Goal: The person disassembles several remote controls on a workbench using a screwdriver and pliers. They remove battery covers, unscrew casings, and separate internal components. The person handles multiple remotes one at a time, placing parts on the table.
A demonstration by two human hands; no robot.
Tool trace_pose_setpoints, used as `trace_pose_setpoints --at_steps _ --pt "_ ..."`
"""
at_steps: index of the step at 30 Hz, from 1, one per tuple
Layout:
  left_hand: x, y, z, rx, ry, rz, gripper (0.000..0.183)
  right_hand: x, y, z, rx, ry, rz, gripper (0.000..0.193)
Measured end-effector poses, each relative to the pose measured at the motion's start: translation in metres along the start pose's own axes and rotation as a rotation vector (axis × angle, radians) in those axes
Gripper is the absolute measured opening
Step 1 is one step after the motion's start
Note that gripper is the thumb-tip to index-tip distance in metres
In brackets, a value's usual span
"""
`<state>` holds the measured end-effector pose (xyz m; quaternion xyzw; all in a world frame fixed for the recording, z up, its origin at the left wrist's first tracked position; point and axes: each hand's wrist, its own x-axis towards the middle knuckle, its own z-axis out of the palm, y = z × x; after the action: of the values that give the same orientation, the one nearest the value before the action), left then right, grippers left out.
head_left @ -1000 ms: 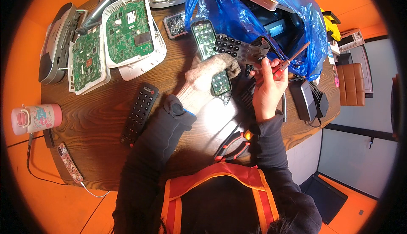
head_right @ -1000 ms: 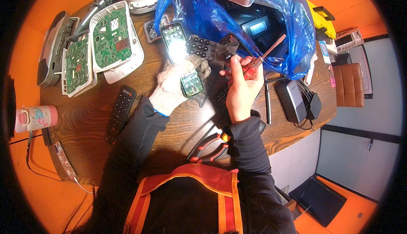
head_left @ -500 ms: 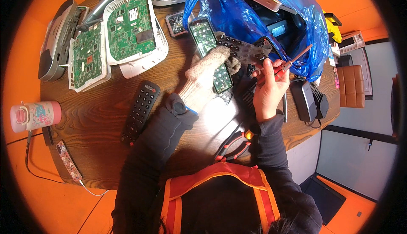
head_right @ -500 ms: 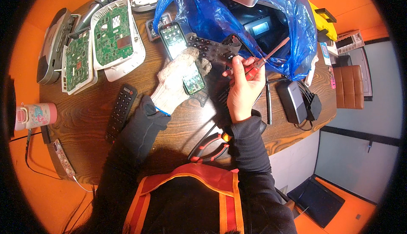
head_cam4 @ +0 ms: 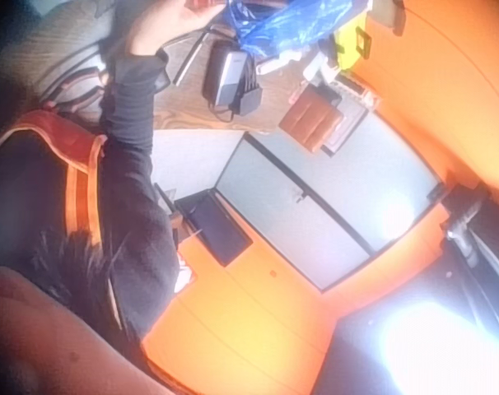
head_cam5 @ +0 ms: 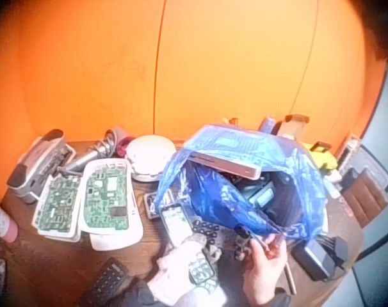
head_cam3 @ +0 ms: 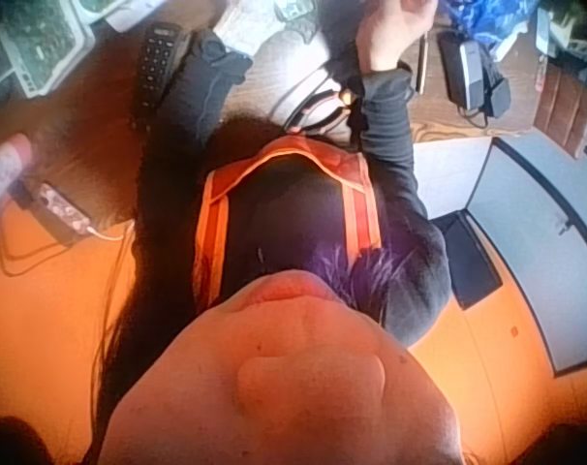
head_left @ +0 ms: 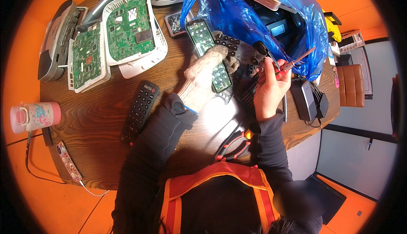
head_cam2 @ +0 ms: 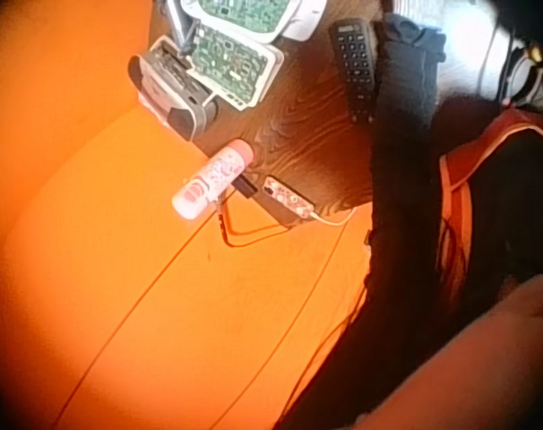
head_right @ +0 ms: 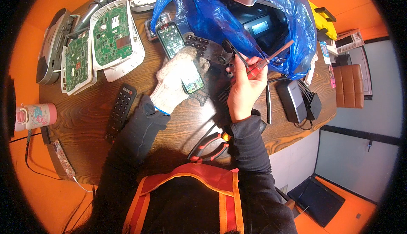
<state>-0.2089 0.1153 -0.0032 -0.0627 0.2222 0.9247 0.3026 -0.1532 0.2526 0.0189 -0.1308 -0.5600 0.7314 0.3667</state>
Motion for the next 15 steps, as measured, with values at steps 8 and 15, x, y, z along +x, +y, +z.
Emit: trace_pose_setpoints --at_steps 8,15 --pt "0.0016 0.0013 0.008 -0.076 0.07 -0.027 0.015 0.0058 -0.0027 -0.0009 0.016 0.08 -0.08 0.024" --pt "0.007 0.001 0.006 -0.125 0.06 -0.051 0.013 0.0078 -0.0074 -0.0036 -0.191 0.1 -0.162 0.025"
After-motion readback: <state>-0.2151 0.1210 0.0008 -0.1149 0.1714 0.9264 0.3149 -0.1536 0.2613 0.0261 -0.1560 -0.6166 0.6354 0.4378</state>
